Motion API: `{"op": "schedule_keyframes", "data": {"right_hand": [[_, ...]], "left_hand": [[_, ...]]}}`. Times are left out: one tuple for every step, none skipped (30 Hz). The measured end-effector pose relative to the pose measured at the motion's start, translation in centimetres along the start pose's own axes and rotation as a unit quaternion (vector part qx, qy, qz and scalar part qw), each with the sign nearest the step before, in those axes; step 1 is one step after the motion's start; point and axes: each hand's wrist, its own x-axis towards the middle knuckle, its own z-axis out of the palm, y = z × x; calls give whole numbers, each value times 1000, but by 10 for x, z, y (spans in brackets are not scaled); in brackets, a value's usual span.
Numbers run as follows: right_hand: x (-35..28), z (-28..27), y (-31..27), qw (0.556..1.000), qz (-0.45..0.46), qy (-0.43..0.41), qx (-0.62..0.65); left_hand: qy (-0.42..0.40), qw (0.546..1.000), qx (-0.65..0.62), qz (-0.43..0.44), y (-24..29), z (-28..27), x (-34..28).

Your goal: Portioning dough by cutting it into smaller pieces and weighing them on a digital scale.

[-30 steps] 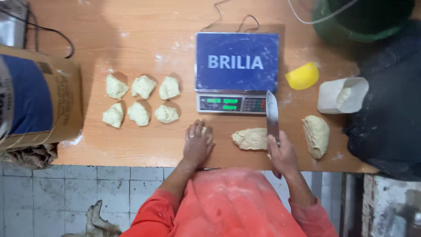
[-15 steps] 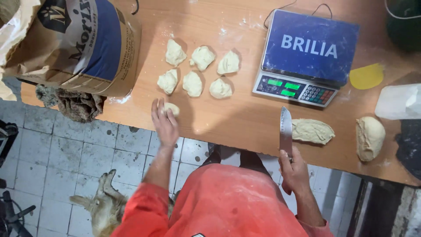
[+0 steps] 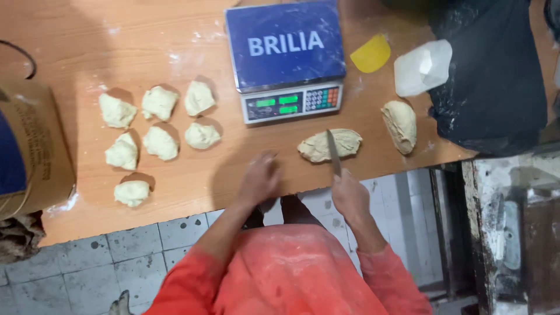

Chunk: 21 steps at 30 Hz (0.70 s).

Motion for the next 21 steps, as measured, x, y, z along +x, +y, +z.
{"op": "schedule_keyframes", "data": {"right_hand": [[14, 3, -4, 1000, 8, -6, 4], [25, 7, -5, 1000, -12, 6, 6], [36, 11, -5, 999, -32, 18, 9], [40, 12, -3, 999, -26, 13, 14], [44, 12, -2, 998, -51, -6, -27], [48, 12, -3, 994, -79, -25, -65], [43, 15, 8, 995, -74, -30, -58], [38, 17, 19, 992, -100, -36, -72], [32, 19, 29, 987, -126, -43, -85], [38, 32, 39, 988, -130, -37, -81], [43, 45, 48, 983, -145, -5, -114], [35, 63, 58, 977, -157, 16, -146], [52, 70, 56, 977, -159, 10, -140], [67, 79, 54, 972, -178, 32, -148], [81, 88, 52, 966, -197, 53, -156], [87, 85, 50, 966, -203, 53, -152], [92, 83, 47, 968, -193, 38, -154], [90, 82, 45, 972, -177, 20, -156], [74, 82, 57, 972, -177, 17, -151], [66, 80, 68, 972, -196, 17, -128], [58, 78, 80, 971, -215, 17, -105]], "left_hand": [[-10, 1000, 0, -2, 13, 16, 25], [-24, 999, -29, -2, 27, 34, 44], [-37, 998, -58, -3, 41, 53, 64], [-46, 997, -57, -5, 43, 66, 75], [-98, 995, -28, -2, 45, 78, 87], [-148, 989, 2, 3, 46, 88, 99], [-157, 988, 5, 1, 42, 94, 101], [-171, 985, 38, -5, 38, 99, 104], [-185, 980, 72, -10, 34, 104, 106], [-181, 980, 78, -7, 34, 105, 109], [-172, 982, 72, 6, 33, 106, 111], [-172, 983, 65, 10, 34, 104, 99], [-177, 982, 70, 5, 40, 101, 103], [-167, 983, 60, -44, 46, 99, 106], [-157, 982, 50, -93, 52, 97, 108], [-155, 982, 56, -97, 52, 97, 112], [-164, 978, 61, -112, 52, 97, 116], [-179, 973, 65, -127, 54, 96, 115], [-183, 972, 69, -130, 54, 94, 108], [-169, 974, 64, -140, 54, 96, 110], [-155, 975, 58, -149, 55, 97, 111]]}}
